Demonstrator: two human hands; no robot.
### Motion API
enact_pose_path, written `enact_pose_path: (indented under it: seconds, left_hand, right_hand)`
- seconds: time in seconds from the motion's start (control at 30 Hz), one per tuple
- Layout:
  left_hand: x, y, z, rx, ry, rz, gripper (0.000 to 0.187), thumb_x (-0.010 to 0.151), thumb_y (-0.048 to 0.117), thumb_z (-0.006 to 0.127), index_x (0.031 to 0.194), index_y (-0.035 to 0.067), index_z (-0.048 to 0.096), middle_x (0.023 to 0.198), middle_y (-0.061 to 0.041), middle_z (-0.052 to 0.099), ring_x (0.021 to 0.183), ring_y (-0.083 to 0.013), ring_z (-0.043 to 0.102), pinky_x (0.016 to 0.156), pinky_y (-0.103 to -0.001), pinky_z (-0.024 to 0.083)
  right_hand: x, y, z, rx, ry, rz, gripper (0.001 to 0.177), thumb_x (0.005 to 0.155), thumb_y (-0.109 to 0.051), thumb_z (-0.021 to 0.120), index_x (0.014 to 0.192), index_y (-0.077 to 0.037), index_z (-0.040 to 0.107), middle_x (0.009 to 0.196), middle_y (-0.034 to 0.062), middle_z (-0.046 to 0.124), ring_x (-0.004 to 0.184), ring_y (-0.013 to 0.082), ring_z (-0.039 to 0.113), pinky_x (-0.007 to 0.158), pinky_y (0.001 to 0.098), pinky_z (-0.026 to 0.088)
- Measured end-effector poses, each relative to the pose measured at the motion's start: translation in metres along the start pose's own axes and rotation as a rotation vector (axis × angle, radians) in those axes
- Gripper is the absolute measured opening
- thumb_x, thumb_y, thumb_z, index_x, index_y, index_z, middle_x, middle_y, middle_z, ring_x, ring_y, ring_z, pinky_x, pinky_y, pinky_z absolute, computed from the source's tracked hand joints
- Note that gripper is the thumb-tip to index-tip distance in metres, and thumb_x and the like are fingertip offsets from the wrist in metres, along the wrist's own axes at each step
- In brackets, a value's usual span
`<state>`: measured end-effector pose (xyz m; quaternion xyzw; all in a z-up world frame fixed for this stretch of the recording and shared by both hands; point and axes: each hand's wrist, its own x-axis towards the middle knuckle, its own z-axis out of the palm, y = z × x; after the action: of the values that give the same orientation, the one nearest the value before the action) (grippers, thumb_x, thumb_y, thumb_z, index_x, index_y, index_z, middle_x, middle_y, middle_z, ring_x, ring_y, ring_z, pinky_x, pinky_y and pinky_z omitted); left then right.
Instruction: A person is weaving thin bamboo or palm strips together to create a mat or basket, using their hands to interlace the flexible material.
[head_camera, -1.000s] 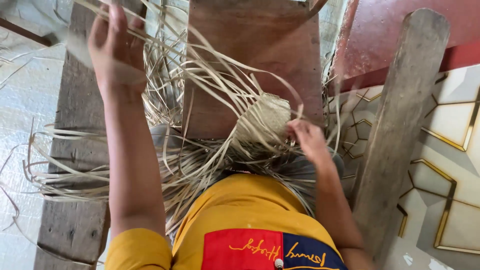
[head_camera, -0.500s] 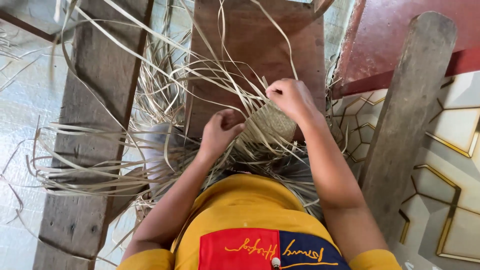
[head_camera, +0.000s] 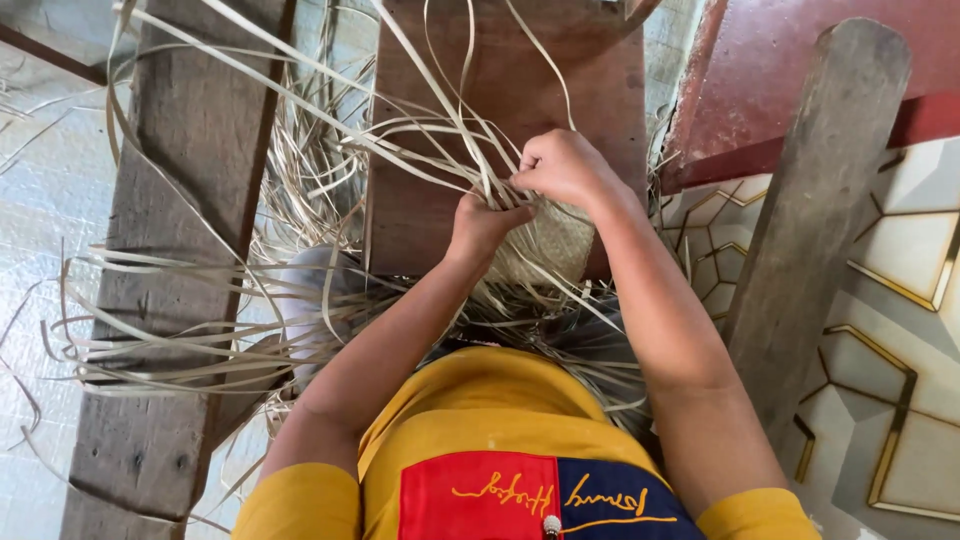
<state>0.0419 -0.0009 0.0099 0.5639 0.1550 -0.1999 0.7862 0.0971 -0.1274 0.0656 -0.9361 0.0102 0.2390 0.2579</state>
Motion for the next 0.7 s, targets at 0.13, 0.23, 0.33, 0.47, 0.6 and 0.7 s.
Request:
enact_pose_path:
  seconds: [0.13, 0.23, 0.33, 0.47, 0.6, 0.7]
  left_hand:
    - [0.017, -0.015, -0.002, 0.164, 0.018, 0.100, 0.039, 0.052, 0.008, 0.083, 0.086, 0.012, 0.065, 0.069, -0.002, 0.064, 0.066, -0.0096, 0.059, 0.064, -0.023, 0.049]
    - [0.021, -0.010, -0.003, 0.357, 0.014, 0.075, 0.037, 0.055, 0.011, 0.079, 0.088, 0.015, 0.063, 0.067, -0.003, 0.062, 0.067, -0.0124, 0.059, 0.063, -0.025, 0.047]
    - [0.022, -0.008, 0.001, 0.292, -0.002, 0.064, 0.035, 0.054, 0.005, 0.078, 0.085, 0.014, 0.063, 0.066, -0.001, 0.062, 0.065, -0.0104, 0.058, 0.063, -0.022, 0.047]
    - [0.011, 0.007, 0.009, 0.104, -0.045, 0.088, 0.039, 0.050, -0.006, 0.076, 0.084, 0.008, 0.063, 0.067, -0.003, 0.062, 0.064, -0.0106, 0.059, 0.063, -0.022, 0.049]
    - [0.006, 0.015, 0.012, 0.221, -0.035, 0.033, 0.034, 0.052, 0.004, 0.080, 0.081, 0.007, 0.063, 0.067, -0.005, 0.063, 0.066, -0.0122, 0.060, 0.061, -0.026, 0.050]
    - [0.017, 0.004, 0.005, 0.445, -0.050, 0.016, 0.039, 0.051, 0.019, 0.081, 0.085, 0.010, 0.063, 0.072, -0.006, 0.065, 0.074, -0.0171, 0.065, 0.067, -0.031, 0.050]
  right_hand:
    - [-0.021, -0.009, -0.016, 0.122, 0.018, -0.083, 0.018, 0.067, -0.029, 0.068, 0.067, -0.012, 0.062, 0.054, 0.0038, 0.059, 0.062, 0.0196, 0.058, 0.060, 0.0326, 0.046]
    - [-0.036, -0.017, -0.031, 0.191, -0.037, -0.123, 0.009, 0.077, -0.017, 0.062, 0.072, -0.009, 0.063, 0.066, 0.0092, 0.062, 0.066, 0.0207, 0.058, 0.060, 0.0362, 0.045]
    - [-0.034, -0.008, -0.032, 0.117, -0.106, -0.213, 0.007, 0.074, -0.010, 0.063, 0.076, -0.004, 0.062, 0.078, 0.0154, 0.062, 0.075, 0.0293, 0.060, 0.065, 0.0417, 0.046]
    - [-0.033, -0.005, -0.029, 0.027, -0.117, -0.242, 0.006, 0.071, -0.010, 0.062, 0.069, -0.005, 0.061, 0.070, 0.0102, 0.061, 0.071, 0.0279, 0.060, 0.061, 0.0411, 0.047]
    - [-0.032, -0.001, -0.027, 0.058, -0.032, -0.275, 0.010, 0.071, -0.013, 0.064, 0.066, -0.006, 0.059, 0.063, 0.0092, 0.058, 0.061, 0.0254, 0.056, 0.057, 0.0381, 0.044]
    - [-0.028, 0.002, -0.021, 0.073, 0.077, -0.360, 0.011, 0.070, -0.012, 0.067, 0.066, -0.008, 0.058, 0.064, 0.0069, 0.057, 0.060, 0.0227, 0.056, 0.055, 0.0347, 0.043]
